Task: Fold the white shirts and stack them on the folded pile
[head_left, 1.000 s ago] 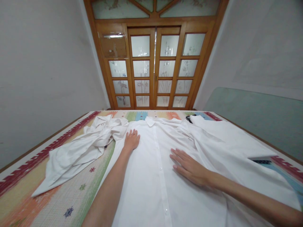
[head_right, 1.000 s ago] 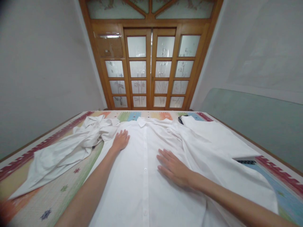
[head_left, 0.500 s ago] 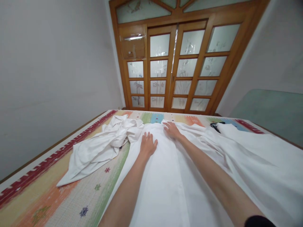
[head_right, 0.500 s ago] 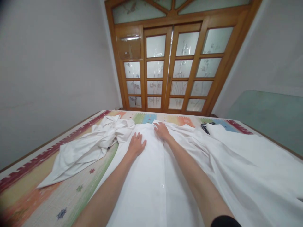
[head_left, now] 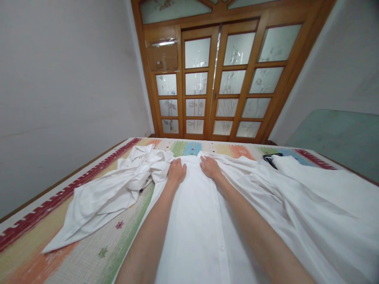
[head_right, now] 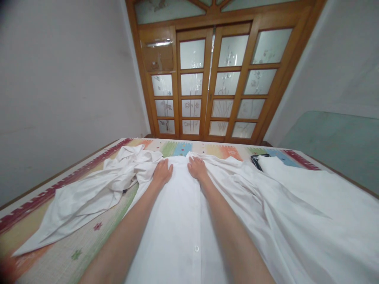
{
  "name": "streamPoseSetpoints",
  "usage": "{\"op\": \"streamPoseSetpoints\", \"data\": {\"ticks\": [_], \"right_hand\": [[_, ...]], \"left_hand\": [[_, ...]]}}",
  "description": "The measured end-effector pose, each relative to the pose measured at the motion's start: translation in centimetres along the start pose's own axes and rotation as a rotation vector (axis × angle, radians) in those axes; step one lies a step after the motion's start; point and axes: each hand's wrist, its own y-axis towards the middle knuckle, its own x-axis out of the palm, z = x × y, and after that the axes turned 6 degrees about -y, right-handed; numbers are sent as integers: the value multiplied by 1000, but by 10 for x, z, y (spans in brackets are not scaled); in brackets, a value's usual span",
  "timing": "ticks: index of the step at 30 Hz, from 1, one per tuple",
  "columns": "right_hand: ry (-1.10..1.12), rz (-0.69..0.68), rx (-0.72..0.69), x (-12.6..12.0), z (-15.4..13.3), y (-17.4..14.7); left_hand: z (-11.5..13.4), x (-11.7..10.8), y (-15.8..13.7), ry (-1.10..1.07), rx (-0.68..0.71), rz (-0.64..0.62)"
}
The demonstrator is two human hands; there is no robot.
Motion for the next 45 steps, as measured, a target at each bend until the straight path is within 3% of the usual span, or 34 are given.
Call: {"op": "streamPoseSetpoints", "data": {"ticks": [8,17,22,25,29,40,45], "right_hand": [[21,-5,-10,-4,0,-3],[44,-80,9,-1,1,0],[55,-151,11,0,1,6],[69,-178,22,-1,4,9],[107,-197,7,-3,14,12],[231,-102,108,8,33,31],[188,-59,82,10,32,28]], "left_hand": [[1,-2,15,52,-49,31],[-9,2,26,141,51,-35],[6,2,17,84,223,-120],[19,1,10,85,223,-173],[24,2,6,47,194,-142],[21,4,9,-29,187,-137],[17,10,13,0,257,-242]]}}
